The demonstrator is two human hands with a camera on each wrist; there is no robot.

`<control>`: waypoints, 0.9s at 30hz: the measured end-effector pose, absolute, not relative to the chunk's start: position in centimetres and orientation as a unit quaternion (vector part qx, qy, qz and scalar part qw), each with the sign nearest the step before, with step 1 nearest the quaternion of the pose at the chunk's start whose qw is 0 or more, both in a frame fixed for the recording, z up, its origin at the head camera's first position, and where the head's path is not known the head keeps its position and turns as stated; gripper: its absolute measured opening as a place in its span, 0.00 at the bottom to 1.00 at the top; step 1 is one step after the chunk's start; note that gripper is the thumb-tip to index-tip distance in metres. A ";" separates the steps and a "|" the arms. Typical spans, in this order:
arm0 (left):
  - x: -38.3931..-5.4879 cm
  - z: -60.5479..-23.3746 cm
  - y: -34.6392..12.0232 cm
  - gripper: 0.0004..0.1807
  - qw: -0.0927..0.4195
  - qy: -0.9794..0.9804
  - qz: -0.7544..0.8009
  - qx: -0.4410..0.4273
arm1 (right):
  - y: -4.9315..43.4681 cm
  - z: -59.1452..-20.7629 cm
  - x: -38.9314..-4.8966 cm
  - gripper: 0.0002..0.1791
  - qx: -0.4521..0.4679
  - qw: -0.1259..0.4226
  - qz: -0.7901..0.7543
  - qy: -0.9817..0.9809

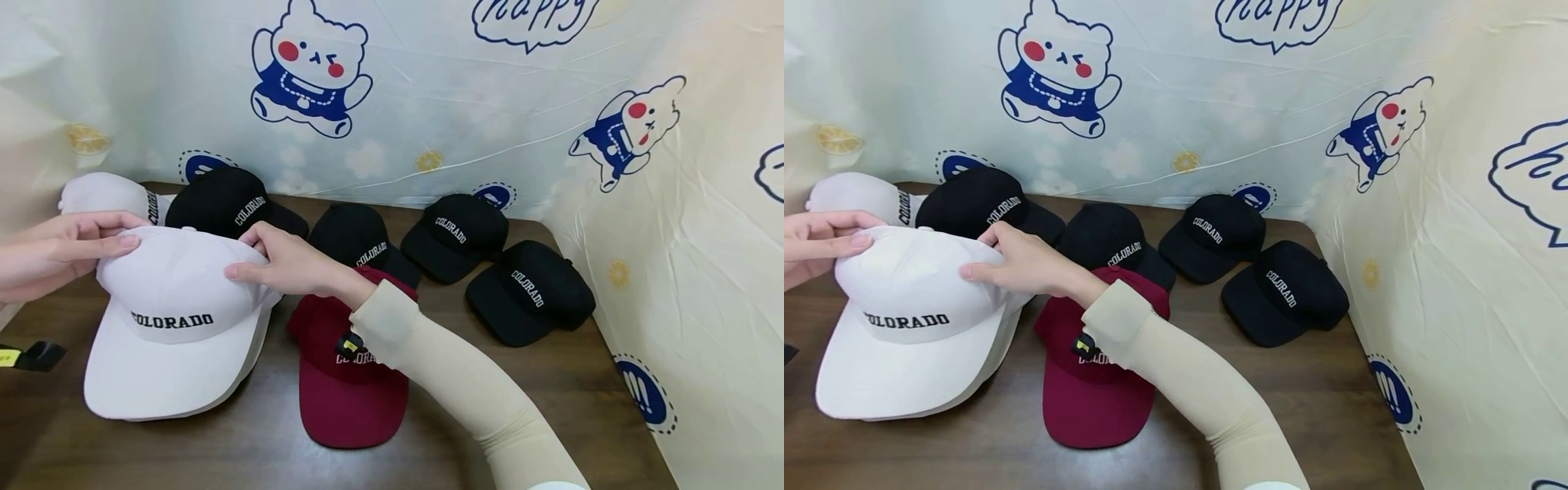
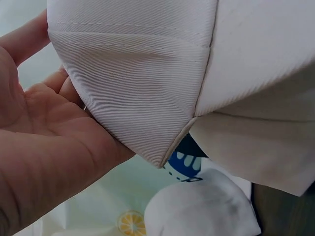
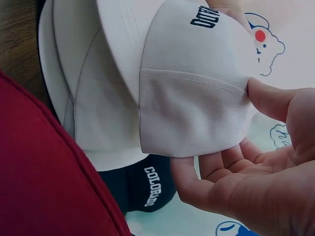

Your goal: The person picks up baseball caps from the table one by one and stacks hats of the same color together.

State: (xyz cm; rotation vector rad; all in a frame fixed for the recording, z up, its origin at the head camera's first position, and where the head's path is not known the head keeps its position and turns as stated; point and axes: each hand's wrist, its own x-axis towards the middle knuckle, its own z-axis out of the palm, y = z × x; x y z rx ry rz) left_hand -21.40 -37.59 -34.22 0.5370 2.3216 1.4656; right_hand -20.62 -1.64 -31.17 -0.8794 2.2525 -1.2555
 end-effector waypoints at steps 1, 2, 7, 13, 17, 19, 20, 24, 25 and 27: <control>-21.5 -34.3 -37.6 0.25 0.177 0.818 0.514 0.189 | -1.7 -31.2 -20.7 0.21 -0.316 0.206 -0.448 0.810; -21.5 -34.5 -37.7 0.25 0.181 0.818 0.512 0.190 | -1.8 -31.3 -20.7 0.21 -0.315 0.206 -0.445 0.812; -21.8 -35.1 -37.9 0.22 0.197 0.826 0.497 0.181 | -2.0 -31.8 -20.9 0.22 -0.302 0.209 -0.432 0.824; -21.6 -35.9 -38.5 0.20 0.201 0.843 0.472 0.160 | -2.7 -32.5 -21.1 0.21 -0.285 0.218 -0.422 0.832; -21.5 -36.3 -38.6 0.19 0.206 0.849 0.461 0.154 | -3.1 -32.9 -21.2 0.22 -0.277 0.215 -0.399 0.847; -21.5 -36.4 -38.5 0.18 0.208 0.853 0.455 0.148 | -3.3 -33.2 -21.2 0.22 -0.276 0.210 -0.381 0.857; -21.5 -36.5 -38.5 0.17 0.209 0.856 0.451 0.144 | -3.3 -33.3 -21.2 0.22 -0.276 0.208 -0.373 0.861; -21.4 -36.7 -38.3 0.15 0.197 0.873 0.426 0.133 | -3.6 -33.7 -21.3 0.22 -0.282 0.201 -0.351 0.870; -21.4 -36.8 -38.2 0.15 0.192 0.877 0.421 0.132 | -3.7 -33.8 -21.3 0.22 -0.284 0.198 -0.347 0.872; -21.4 -37.0 -38.2 0.14 0.178 0.884 0.412 0.132 | -3.8 -33.9 -21.3 0.23 -0.287 0.193 -0.340 0.875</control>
